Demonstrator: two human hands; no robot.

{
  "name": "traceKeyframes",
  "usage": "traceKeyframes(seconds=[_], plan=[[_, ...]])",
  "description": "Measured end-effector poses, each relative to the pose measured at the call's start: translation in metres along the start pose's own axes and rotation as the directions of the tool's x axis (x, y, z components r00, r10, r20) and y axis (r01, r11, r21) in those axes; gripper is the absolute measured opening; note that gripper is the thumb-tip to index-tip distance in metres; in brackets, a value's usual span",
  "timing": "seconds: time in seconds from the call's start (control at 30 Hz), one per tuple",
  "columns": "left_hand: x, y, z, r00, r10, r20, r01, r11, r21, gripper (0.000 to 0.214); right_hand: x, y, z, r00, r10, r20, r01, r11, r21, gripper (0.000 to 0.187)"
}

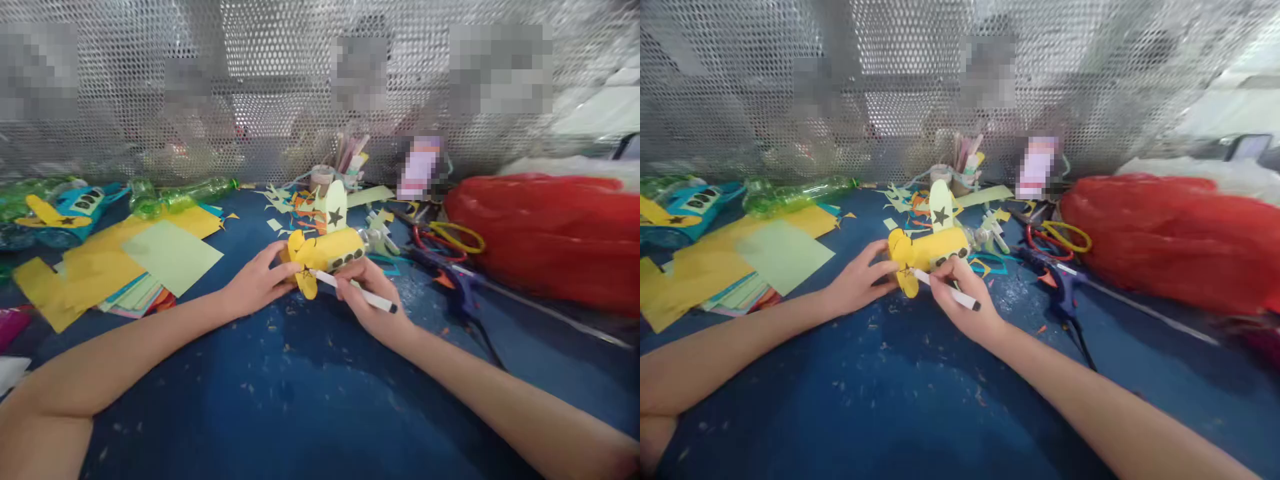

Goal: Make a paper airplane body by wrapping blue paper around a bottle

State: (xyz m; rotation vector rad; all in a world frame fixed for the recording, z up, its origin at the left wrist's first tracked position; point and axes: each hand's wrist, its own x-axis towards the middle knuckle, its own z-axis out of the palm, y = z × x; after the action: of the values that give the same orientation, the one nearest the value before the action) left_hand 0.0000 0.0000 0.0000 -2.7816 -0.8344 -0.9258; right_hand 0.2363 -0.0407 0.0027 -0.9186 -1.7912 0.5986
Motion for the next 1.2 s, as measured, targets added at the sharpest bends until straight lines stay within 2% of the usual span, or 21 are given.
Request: traceKeyframes(seconds=[0.33,0.93,1.2], plan=[[0.0007,-0.0002,0.0008,1.000,-0.005,-0.019,0.004,0.999,-0.045,0.029,0.0035,-0.0076,-0.0008,0.994,-0.100,0.050,0.105,0.990,-0.099,0.012],[0.0012,-0.0001,0.0008,0.999,-0.028,-0.018,0.027,0.998,-0.048,0.028,0.0043,-0.0091,-0.0015,0.995,-0.050,0.087,0.058,0.994,-0.095,0.010],[0.0013,0.0003,0.0002,1.000,-0.006,-0.030,0.005,0.999,-0.038,0.028,0.0038,-0.0073,-0.0008,0.996,-0.077,0.039,0.081,0.989,-0.126,0.015]])
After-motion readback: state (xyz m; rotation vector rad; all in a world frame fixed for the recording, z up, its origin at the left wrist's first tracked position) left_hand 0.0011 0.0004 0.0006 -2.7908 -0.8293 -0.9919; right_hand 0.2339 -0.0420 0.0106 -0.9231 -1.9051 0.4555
